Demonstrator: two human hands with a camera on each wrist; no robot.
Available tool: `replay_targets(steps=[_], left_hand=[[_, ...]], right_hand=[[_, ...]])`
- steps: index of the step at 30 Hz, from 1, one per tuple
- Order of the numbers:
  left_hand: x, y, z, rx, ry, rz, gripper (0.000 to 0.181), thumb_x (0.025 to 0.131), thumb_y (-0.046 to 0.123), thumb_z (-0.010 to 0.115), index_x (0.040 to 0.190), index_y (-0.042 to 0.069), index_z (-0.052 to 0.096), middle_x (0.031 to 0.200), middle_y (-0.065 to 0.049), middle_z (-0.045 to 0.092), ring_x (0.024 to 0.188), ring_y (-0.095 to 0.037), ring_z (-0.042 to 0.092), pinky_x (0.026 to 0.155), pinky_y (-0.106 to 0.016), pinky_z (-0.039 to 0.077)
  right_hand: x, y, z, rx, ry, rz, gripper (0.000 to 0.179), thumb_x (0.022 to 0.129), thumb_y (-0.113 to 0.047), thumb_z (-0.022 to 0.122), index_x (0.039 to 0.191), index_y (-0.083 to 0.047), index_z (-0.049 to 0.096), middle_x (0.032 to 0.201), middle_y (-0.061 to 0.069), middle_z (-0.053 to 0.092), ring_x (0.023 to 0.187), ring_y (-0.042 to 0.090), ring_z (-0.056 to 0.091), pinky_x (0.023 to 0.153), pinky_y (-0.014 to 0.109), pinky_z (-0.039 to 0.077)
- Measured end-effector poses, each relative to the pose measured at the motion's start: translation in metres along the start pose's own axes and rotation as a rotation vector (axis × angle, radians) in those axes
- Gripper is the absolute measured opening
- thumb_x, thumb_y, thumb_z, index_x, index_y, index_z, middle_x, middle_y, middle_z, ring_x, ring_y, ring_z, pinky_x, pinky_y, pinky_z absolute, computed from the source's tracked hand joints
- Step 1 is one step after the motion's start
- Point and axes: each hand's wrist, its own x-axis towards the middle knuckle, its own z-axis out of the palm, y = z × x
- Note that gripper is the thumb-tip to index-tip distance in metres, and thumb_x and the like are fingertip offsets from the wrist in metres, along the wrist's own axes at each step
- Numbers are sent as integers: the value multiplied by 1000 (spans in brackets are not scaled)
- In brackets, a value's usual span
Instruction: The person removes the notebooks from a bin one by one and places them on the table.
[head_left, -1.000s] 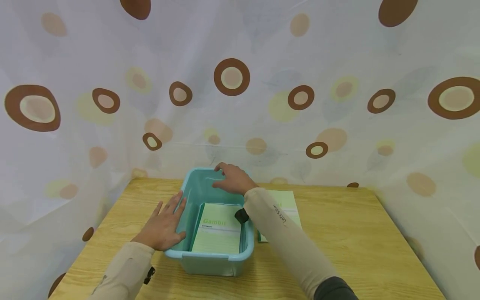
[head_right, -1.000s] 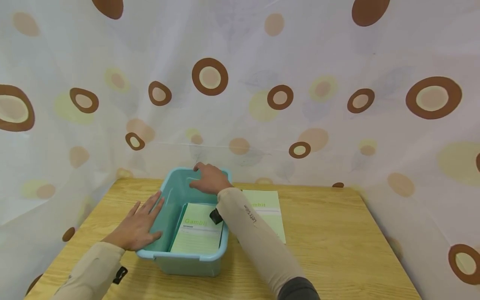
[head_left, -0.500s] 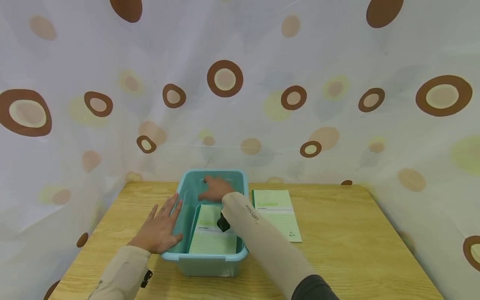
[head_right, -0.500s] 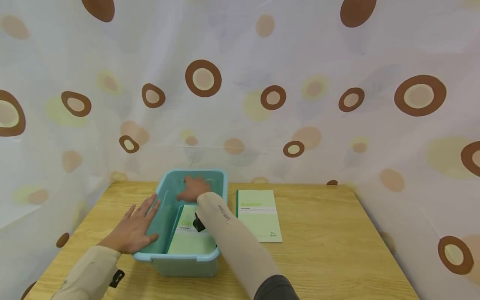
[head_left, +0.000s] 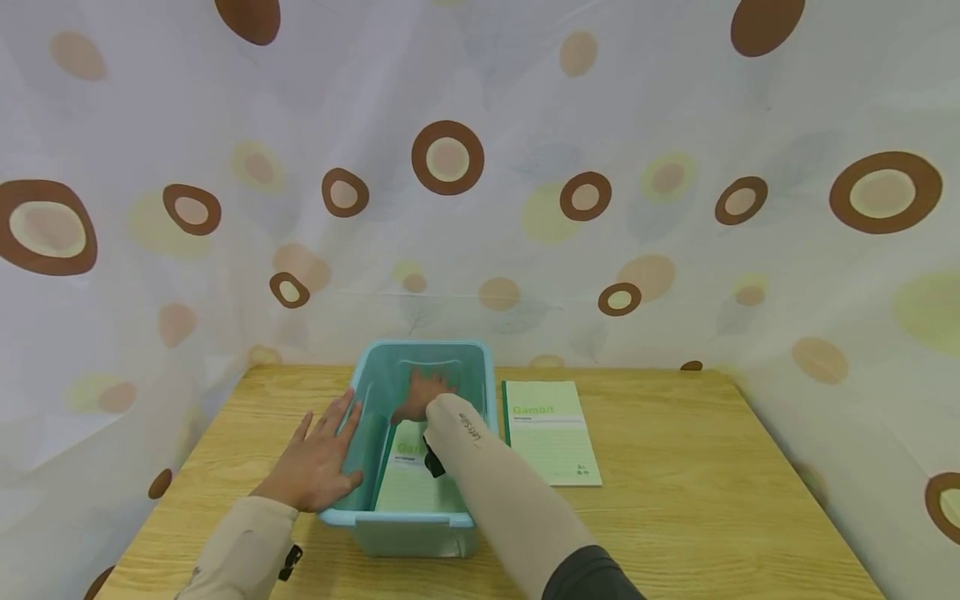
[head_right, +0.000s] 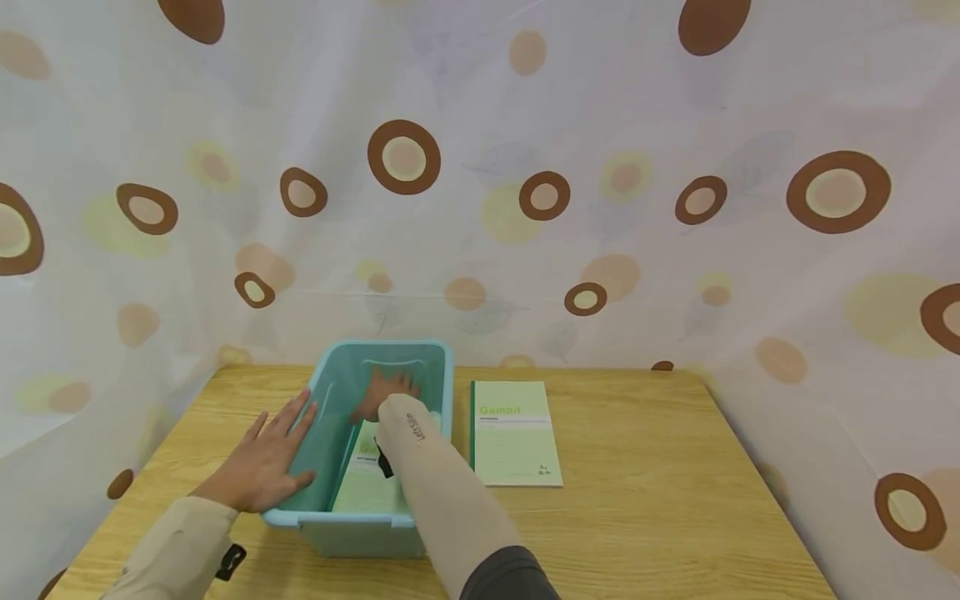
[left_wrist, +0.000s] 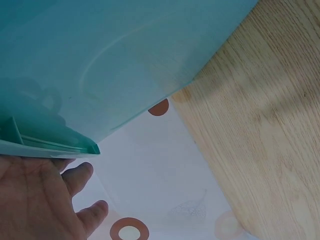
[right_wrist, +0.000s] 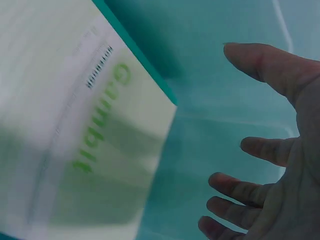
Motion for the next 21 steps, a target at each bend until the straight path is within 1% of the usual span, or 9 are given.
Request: replay_targets(steps=[2,5,7,10,12,14,17,19,21], left_hand=[[0,0,-1,-3,-11,-5,83,83,28,64,148,-8,27,158,-22,16,143,-41,19,110,-65,15],[-1,1,-1,-8,-28,-14,84,83,27,64,149,-8,25,158,-22,14,143,-42,18,110,-65,14],[-1,1,-1,-8,-30,-15,84,83,27,64,149,-8,25,158,-22,14,143,-42,18,110,-65,14],[-1,1,-1,-7,-23,-6,84,83,27,64,148,-8,26,158,-23,14,143,-42,18,110,-65,14],[0,1,0,-3,-18,1,84,83,28,65,148,-8,26,158,-23,14,143,-42,18,110,-65,14],[0,0,0,-1,-18,3,85,83,28,65,148,-8,26,158,-23,14,143,-42,18,110,-65,14],[0,0,0,0,-25,-2,85,83,28,65,148,-8,25,158,-22,14,143,-41,18,110,-65,14],[1,0,0,1,-28,-7,85,83,28,66,148,-8,26,158,-22,14,143,-41,18,110,-65,15],[1,-1,0,2,-29,-10,85,83,28,66,149,-8,26,158,-22,14,143,-41,18,110,-65,15]], right_hand=[[2,-2,9,24,-24,16,97,78,-48,76,154,-16,24,152,18,32,139,35,32,107,52,34],[5,-3,22,41,-59,16,98,77,-48,76,153,-15,25,152,17,32,137,34,36,106,50,37],[7,-2,29,37,-58,-6,94,77,-47,77,151,-14,31,151,15,34,136,33,37,106,50,36],[9,4,38,23,-41,-37,90,74,-43,81,148,-13,37,149,11,39,134,29,40,105,45,39],[8,8,41,58,-32,-55,91,72,-37,84,147,-13,39,147,9,42,134,28,41,105,43,39],[7,11,42,120,-27,-73,94,68,-31,88,146,-10,39,146,10,43,133,28,41,106,42,39],[7,12,42,189,-42,-64,97,66,-26,89,147,-9,39,149,11,39,136,29,38,108,44,36],[9,11,42,162,-47,-42,90,67,-29,88,143,-9,44,145,9,45,132,27,43,105,42,39],[12,9,43,128,-59,-20,76,70,-30,86,134,-8,54,132,7,55,120,24,53,97,39,47]])
